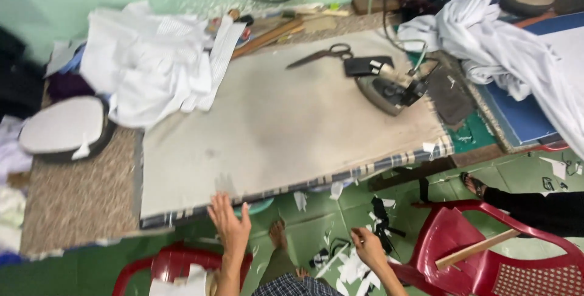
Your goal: The person cuts a piece of white checkered fabric using shears, then irons it on a worktable using a steam iron and a black pressing block. They repeat the ironing process on another piece of fabric.
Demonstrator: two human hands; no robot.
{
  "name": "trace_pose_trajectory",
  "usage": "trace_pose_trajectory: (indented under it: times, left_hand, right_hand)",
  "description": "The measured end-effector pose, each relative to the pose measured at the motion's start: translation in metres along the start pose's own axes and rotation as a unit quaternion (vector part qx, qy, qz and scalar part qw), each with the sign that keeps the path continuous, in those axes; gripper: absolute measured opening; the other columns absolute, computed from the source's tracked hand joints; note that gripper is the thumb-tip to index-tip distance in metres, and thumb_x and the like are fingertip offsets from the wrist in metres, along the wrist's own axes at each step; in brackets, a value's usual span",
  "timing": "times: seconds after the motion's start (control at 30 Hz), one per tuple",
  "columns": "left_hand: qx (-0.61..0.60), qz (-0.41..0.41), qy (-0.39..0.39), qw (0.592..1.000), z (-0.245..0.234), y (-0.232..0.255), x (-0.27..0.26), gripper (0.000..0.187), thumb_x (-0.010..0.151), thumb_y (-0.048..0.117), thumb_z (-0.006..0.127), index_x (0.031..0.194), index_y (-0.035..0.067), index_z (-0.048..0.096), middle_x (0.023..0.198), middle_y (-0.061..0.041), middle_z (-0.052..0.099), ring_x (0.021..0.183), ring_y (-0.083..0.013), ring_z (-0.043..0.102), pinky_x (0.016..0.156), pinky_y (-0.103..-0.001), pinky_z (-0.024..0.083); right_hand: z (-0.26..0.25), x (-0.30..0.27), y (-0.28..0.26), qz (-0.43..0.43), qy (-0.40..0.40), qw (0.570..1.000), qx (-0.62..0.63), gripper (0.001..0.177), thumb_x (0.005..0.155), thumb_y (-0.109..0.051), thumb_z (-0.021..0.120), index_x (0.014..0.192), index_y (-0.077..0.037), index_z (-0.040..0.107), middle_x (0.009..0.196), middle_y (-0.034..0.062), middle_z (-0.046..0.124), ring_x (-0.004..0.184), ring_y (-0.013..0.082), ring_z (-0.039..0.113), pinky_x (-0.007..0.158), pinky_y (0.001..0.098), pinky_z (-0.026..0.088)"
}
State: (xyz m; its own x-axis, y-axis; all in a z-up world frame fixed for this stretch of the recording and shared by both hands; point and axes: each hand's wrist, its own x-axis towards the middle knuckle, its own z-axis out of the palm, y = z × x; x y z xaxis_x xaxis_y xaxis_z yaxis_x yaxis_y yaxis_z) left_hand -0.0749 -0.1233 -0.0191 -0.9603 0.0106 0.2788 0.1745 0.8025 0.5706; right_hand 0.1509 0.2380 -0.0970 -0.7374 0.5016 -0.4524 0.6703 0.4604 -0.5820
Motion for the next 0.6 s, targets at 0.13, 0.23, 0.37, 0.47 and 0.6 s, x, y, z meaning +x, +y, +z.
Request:
trace_pose_trajectory:
  times: [0.13, 0.23, 0.37, 0.47, 0.6]
  left_hand:
    - [0.033, 0.109, -0.075, 0.991, 0.046, 0.027, 0.075, 0.070, 0.100, 0.046, 0.049, 0.154, 0.002, 0.038, 0.164, -0.018, 0.030, 0.155, -0.0355, 0.020, 0.126, -0.056, 0.008]
    - [0.069, 0.145, -0.136, 0.978, 0.083, 0.032, 0.115, 0.073, 0.098, 0.048, 0.051, 0.154, 0.003, 0.037, 0.165, -0.016, 0.028, 0.155, -0.0365, 0.017, 0.124, -0.058, 0.008]
    - [0.111, 0.186, -0.166, 0.962, 0.120, 0.051, 0.163, 0.074, 0.097, 0.050, 0.051, 0.153, 0.004, 0.036, 0.163, -0.016, 0.032, 0.154, -0.0360, 0.020, 0.123, -0.058, 0.013]
    - [0.196, 0.175, -0.187, 0.947, 0.134, 0.055, 0.170, 0.077, 0.100, 0.060, 0.033, 0.155, 0.006, 0.034, 0.163, -0.013, 0.032, 0.153, -0.0323, 0.023, 0.123, -0.054, 0.014]
    - [0.207, 0.144, -0.190, 0.949, 0.130, 0.058, 0.167, 0.075, 0.099, 0.058, 0.036, 0.155, 0.009, 0.034, 0.163, -0.011, 0.033, 0.153, -0.0295, 0.024, 0.124, -0.052, 0.013]
  right_hand:
    - [-0.027, 0.043, -0.067, -0.118, 0.034, 0.992, -0.004, 0.030, 0.096, -0.029, 0.061, 0.117, -0.011, 0.072, 0.111, 0.0069, 0.078, 0.093, 0.0217, 0.077, 0.083, 0.0354, 0.061]
    - [-0.058, 0.073, -0.110, -0.220, 0.106, 0.970, -0.007, 0.028, 0.096, -0.025, 0.062, 0.117, -0.008, 0.071, 0.109, 0.0076, 0.078, 0.090, 0.0220, 0.077, 0.080, 0.0365, 0.062]
    - [-0.119, 0.136, -0.154, -0.293, 0.184, 0.938, -0.002, 0.022, 0.097, -0.016, 0.061, 0.116, -0.007, 0.068, 0.102, 0.0081, 0.077, 0.075, 0.0191, 0.075, 0.069, 0.0313, 0.066]
    - [-0.172, 0.194, -0.175, -0.338, 0.256, 0.903, -0.068, 0.019, 0.092, -0.001, 0.061, 0.109, -0.001, 0.070, 0.111, 0.0144, 0.073, 0.099, 0.0278, 0.071, 0.090, 0.0352, 0.061]
    - [-0.246, 0.278, -0.208, -0.388, 0.349, 0.830, -0.198, 0.027, 0.094, -0.003, 0.064, 0.121, 0.001, 0.066, 0.117, 0.0236, 0.065, 0.104, 0.0395, 0.064, 0.086, 0.0453, 0.055]
